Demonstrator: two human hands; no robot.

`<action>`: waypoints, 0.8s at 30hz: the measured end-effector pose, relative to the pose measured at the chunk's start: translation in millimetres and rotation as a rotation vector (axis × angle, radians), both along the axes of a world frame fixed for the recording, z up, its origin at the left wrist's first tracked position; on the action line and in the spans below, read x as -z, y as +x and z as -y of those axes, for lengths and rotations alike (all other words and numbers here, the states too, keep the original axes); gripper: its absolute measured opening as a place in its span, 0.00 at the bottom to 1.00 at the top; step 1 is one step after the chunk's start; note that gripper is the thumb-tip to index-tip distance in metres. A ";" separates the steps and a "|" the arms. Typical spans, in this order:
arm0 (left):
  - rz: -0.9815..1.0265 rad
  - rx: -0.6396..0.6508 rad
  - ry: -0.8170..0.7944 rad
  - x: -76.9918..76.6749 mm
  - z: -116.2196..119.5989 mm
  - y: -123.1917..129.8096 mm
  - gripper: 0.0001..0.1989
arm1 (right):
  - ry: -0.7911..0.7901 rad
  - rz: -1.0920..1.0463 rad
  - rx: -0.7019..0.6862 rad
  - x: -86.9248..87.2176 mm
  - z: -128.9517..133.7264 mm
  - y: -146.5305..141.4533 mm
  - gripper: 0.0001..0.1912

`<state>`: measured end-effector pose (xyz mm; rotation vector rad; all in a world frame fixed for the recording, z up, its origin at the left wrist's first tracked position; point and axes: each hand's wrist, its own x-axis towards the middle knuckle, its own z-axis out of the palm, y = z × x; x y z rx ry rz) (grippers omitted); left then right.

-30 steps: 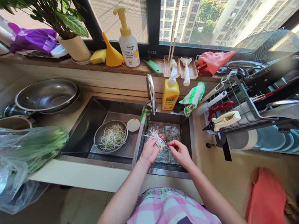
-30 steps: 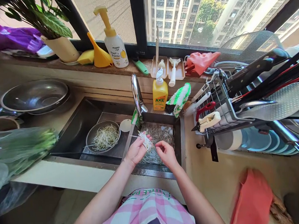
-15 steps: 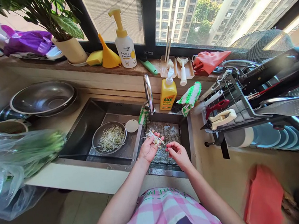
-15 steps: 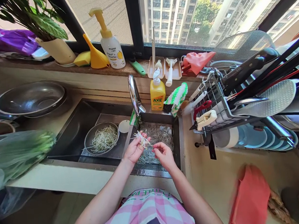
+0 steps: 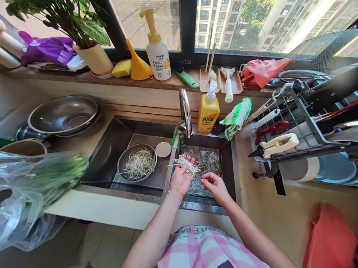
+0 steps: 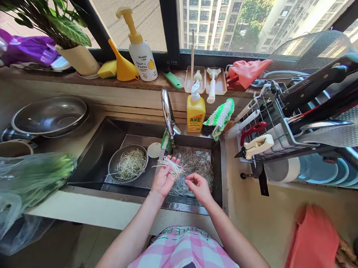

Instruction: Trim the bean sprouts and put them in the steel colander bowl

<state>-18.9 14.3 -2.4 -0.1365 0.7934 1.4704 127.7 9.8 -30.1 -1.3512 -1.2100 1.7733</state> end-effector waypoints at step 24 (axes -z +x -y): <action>-1.435 0.277 -0.727 91.6 -23.0 -262.8 0.16 | -0.024 0.564 -0.151 96.8 18.8 63.2 0.10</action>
